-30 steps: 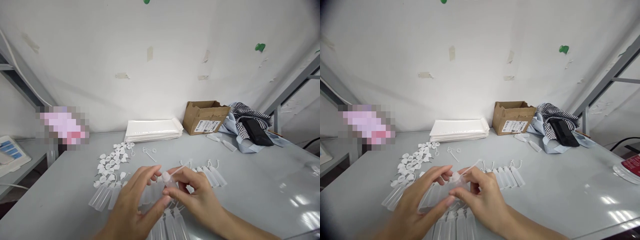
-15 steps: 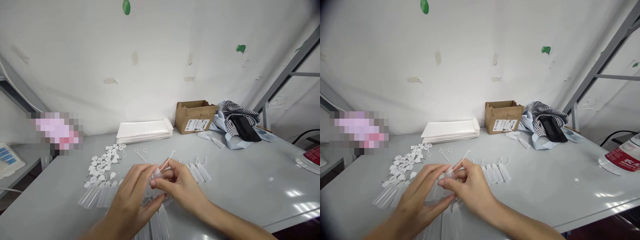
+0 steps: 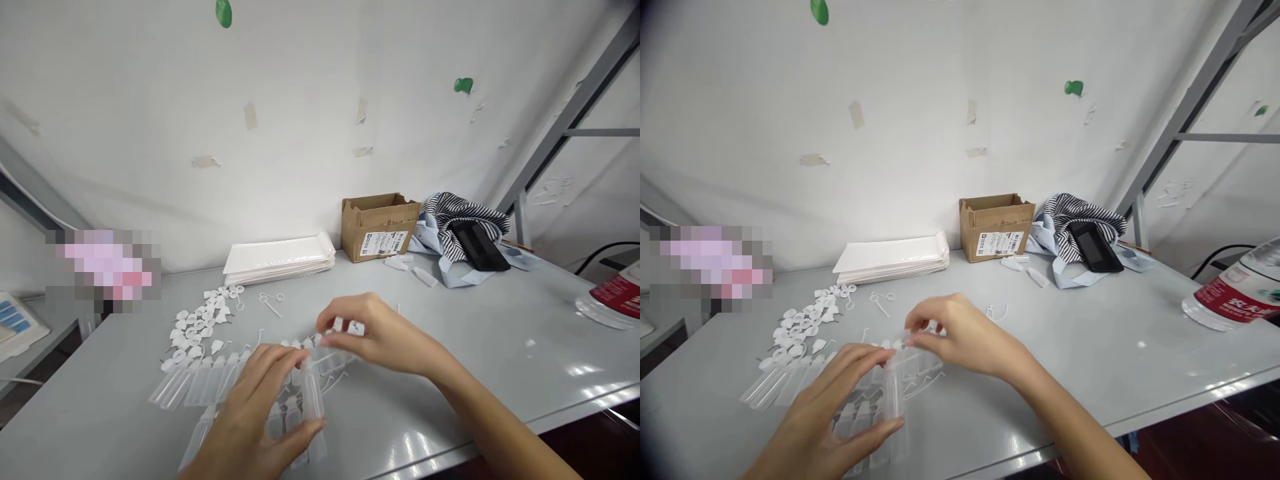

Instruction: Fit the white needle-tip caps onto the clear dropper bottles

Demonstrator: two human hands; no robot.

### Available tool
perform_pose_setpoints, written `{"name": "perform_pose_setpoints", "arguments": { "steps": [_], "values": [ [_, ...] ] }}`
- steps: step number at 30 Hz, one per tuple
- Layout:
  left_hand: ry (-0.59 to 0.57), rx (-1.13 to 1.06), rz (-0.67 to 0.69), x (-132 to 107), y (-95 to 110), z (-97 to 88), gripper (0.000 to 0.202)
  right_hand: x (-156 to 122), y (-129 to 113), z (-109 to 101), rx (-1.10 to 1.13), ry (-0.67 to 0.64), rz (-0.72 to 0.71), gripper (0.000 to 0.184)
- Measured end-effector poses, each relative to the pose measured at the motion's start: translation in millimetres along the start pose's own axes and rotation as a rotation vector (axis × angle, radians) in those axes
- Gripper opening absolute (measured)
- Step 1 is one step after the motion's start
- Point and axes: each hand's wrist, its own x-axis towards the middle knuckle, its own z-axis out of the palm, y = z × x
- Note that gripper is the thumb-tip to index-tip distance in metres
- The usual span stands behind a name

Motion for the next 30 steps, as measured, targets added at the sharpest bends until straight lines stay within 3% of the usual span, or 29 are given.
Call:
{"name": "perform_pose_setpoints", "arguments": {
  "steps": [2, 6, 13, 17, 24, 30],
  "values": [
    [-0.010, -0.014, 0.004, 0, -1, -0.3, 0.054, -2, -3, 3, -0.063, -0.122, -0.057, 0.010],
    [-0.007, -0.051, -0.029, 1, -3, -0.3, 0.055, -3, -8, 9, -0.116, -0.208, -0.030, 0.019],
    [-0.010, -0.029, -0.002, -4, -7, 7.6, 0.059, -6, -5, 8, -0.278, -0.340, -0.053, 0.015],
    [-0.089, 0.005, 0.035, -3, -4, 11.5, 0.057, -7, -4, 8, -0.340, -0.464, -0.045, 0.016],
    [-0.232, 0.097, 0.021, -1, 5, 20.4, 0.042, -12, 1, 17, -0.543, -0.551, -0.076, 0.022],
    [-0.214, 0.149, 0.027, -6, 4, 28.1, 0.037, -12, 1, 26, -0.611, -0.552, -0.108, 0.021]
  ]
}}
